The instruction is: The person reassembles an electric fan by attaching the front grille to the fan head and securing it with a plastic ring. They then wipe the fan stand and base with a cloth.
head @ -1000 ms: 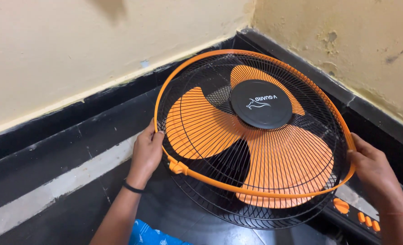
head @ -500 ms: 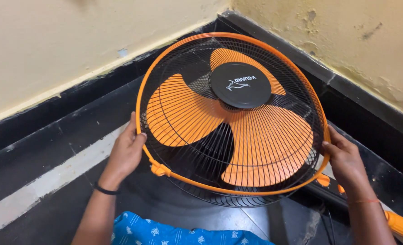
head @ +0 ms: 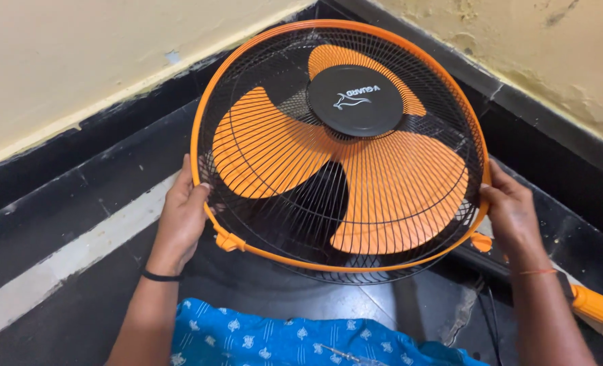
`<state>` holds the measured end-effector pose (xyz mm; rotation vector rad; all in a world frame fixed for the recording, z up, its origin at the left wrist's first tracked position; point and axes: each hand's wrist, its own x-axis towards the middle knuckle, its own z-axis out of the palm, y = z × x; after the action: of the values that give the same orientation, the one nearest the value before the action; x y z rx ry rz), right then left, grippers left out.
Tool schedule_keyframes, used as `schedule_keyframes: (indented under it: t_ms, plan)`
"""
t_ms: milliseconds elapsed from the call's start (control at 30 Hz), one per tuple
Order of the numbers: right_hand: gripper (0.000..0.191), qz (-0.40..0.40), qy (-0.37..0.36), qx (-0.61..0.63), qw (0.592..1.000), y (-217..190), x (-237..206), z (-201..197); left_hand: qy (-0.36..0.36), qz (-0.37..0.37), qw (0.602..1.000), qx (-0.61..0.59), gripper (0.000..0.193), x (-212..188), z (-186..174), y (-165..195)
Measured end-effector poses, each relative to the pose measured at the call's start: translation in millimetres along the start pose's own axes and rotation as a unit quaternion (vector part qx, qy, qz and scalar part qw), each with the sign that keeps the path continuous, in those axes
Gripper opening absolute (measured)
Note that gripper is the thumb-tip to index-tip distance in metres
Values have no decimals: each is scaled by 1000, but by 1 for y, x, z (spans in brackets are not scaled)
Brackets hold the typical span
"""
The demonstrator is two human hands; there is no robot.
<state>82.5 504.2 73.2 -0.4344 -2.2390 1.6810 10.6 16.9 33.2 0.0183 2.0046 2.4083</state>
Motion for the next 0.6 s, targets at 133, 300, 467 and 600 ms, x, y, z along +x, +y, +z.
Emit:
schedule_keyframes:
  t_ms: [133,300,467,600]
  plan:
    - [59,7,-35,-75,997,-13,-4,-6,-29,19,999,-21,63,-8,4,4]
    - [59,37,-53,-83,994,-21,-5,-5,-9,-24,1000,-13,65,-15,12,4]
    - [55,-5,-1,-44,999,-13,-15,7,32,33,994,-98,56,-19,25,-9]
    - [50,-44,38,37,998,4,-15,12,-144,166,865,-452,40,-15,33,-12]
